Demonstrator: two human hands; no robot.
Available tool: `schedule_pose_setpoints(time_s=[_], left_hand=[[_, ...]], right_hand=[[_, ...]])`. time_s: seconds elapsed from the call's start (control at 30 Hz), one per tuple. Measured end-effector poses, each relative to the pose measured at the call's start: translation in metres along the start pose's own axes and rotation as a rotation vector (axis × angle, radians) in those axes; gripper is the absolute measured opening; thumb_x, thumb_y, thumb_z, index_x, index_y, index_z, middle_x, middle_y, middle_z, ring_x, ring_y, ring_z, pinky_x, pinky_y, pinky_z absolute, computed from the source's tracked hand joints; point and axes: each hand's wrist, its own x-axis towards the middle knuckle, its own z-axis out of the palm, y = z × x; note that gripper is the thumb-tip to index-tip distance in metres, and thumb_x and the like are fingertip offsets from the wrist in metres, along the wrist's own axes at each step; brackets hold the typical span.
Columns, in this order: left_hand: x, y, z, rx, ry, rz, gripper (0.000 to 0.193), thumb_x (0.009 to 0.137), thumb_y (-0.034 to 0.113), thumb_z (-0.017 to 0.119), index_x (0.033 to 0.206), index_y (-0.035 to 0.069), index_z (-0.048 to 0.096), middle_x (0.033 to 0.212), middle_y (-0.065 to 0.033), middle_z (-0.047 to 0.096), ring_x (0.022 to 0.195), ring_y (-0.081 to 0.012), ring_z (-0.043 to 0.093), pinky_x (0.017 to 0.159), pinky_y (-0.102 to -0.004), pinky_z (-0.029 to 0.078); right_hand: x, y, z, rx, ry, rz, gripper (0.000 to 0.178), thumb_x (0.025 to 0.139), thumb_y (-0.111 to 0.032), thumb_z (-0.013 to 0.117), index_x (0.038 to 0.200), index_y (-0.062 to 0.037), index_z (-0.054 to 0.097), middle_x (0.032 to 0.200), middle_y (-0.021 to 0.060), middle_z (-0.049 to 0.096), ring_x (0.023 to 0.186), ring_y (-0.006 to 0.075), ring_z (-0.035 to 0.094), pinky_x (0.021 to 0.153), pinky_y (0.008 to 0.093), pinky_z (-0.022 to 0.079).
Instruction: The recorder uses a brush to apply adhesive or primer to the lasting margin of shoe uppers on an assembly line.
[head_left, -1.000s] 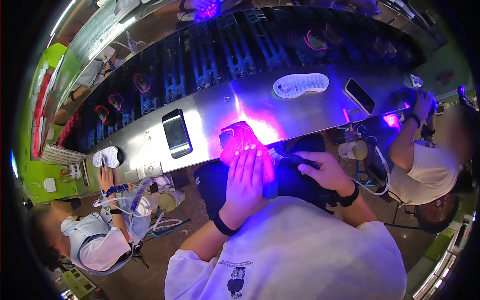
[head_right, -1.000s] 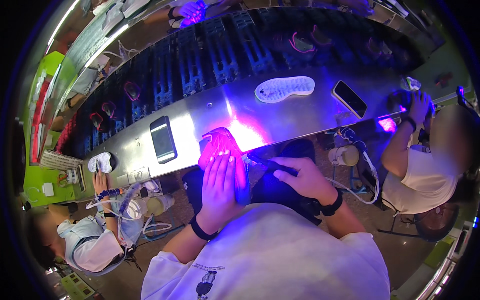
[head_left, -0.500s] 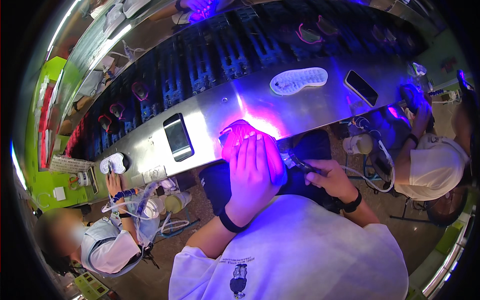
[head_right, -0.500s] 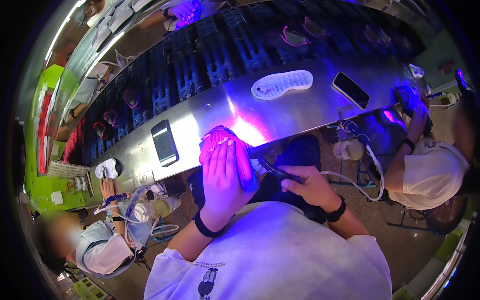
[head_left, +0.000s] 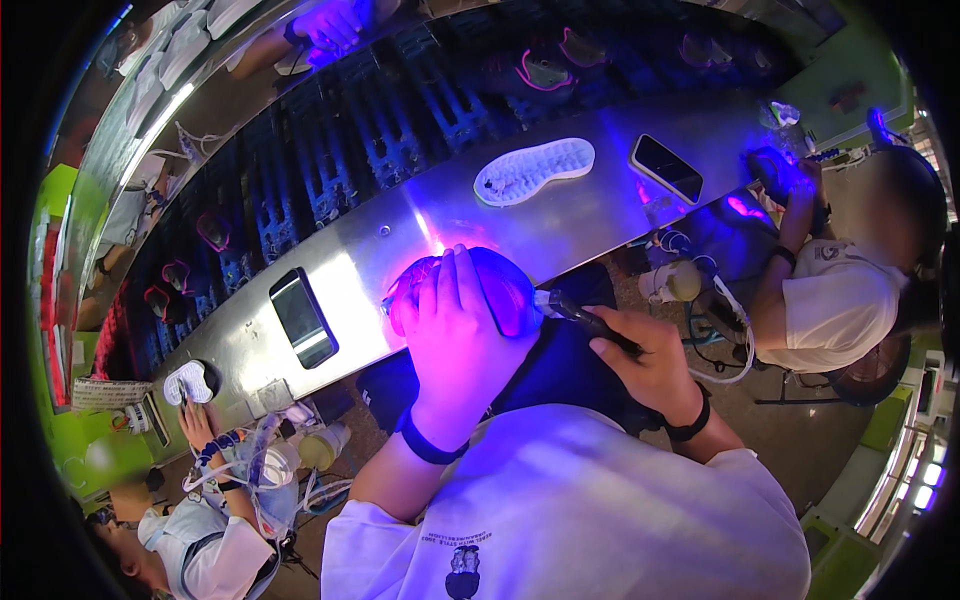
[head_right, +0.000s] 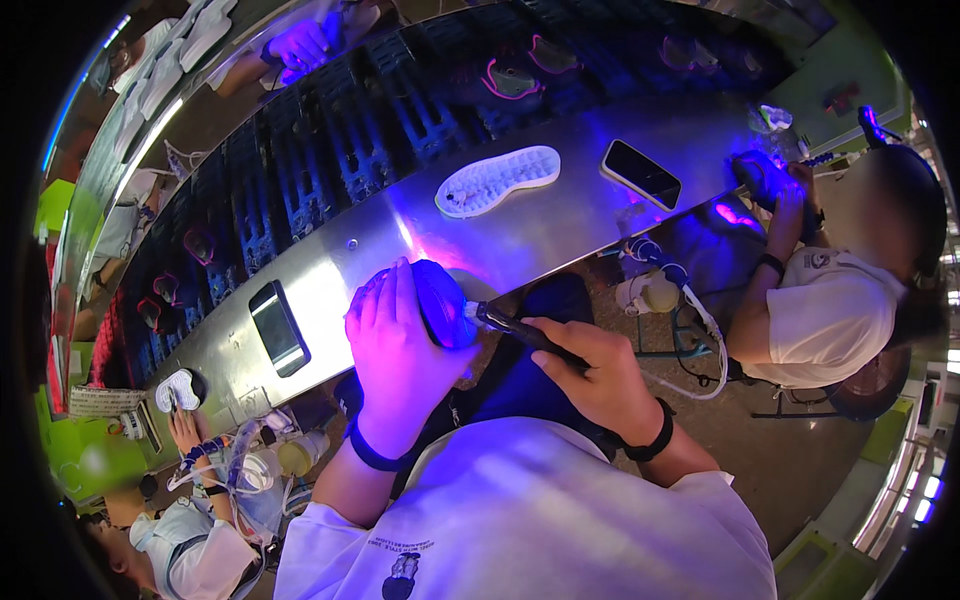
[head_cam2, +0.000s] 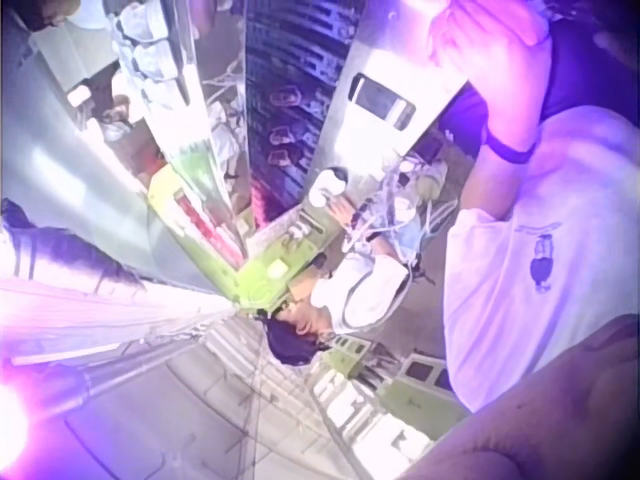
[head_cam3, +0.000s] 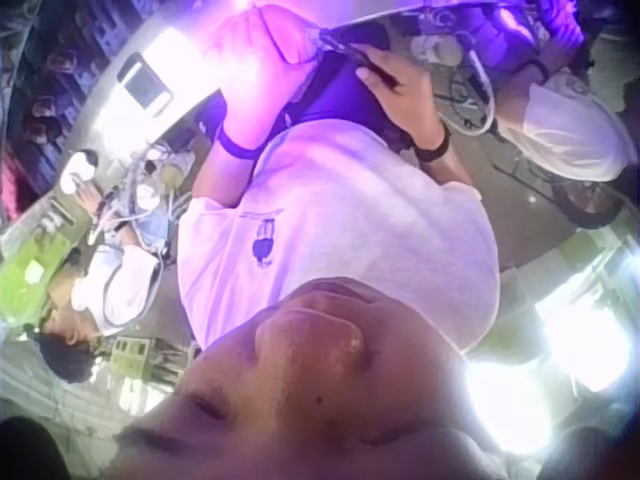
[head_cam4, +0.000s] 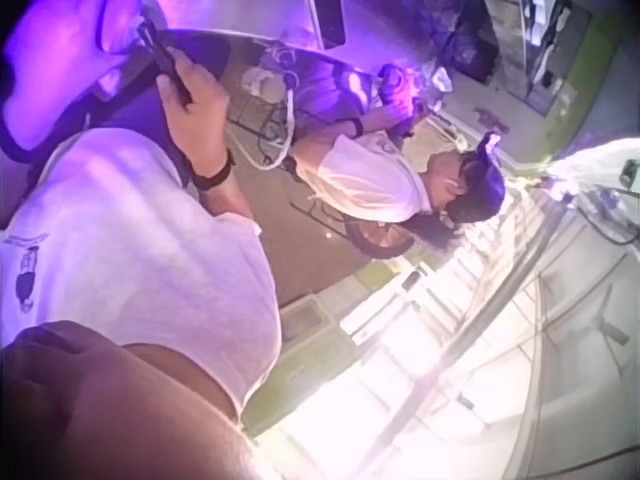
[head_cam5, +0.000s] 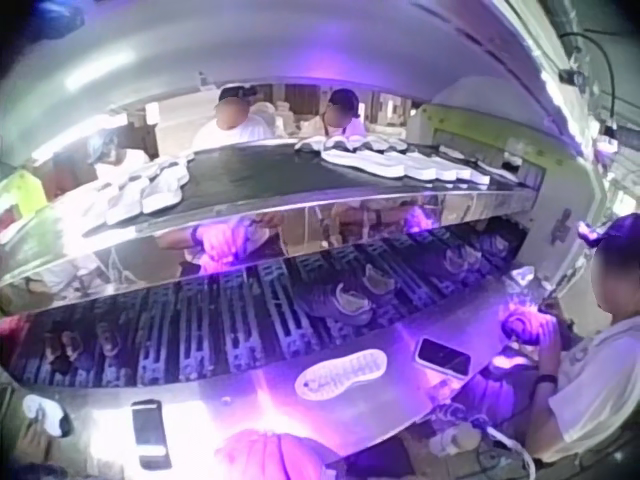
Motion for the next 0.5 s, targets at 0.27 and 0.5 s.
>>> schedule_pose_setpoints(time_s=[0.27, 0.5], left_hand=[[0.028, -0.022, -0.004, -0.165, 0.003, -0.078, 0.098, 0.056, 0.042, 0.095, 0.133, -0.007, 0.059, 0.118, -0.0218, 0.070, 0.110, -0.0356, 0.067, 0.105, -0.0475, 0.046], [0.043, -0.055, -0.016, -0.157, -0.057, -0.110, 0.101, 0.066, 0.042, 0.091, 0.144, -0.006, 0.049, 0.114, -0.0224, 0.069, 0.107, -0.0401, 0.067, 0.102, -0.0476, 0.047]], right_hand=[[0.059, -0.026, -0.020, -0.266, -0.105, -0.106, 0.040, 0.087, -0.004, 0.077, 0.126, -0.0084, 0.072, 0.075, 0.0090, 0.056, 0.063, 0.0213, 0.055, 0.060, 0.0336, 0.044], [0.104, -0.024, 0.007, -0.303, -0.087, -0.216, 0.040, 0.086, -0.003, 0.076, 0.126, -0.0094, 0.072, 0.073, 0.0098, 0.053, 0.063, 0.0211, 0.054, 0.059, 0.0329, 0.044]])
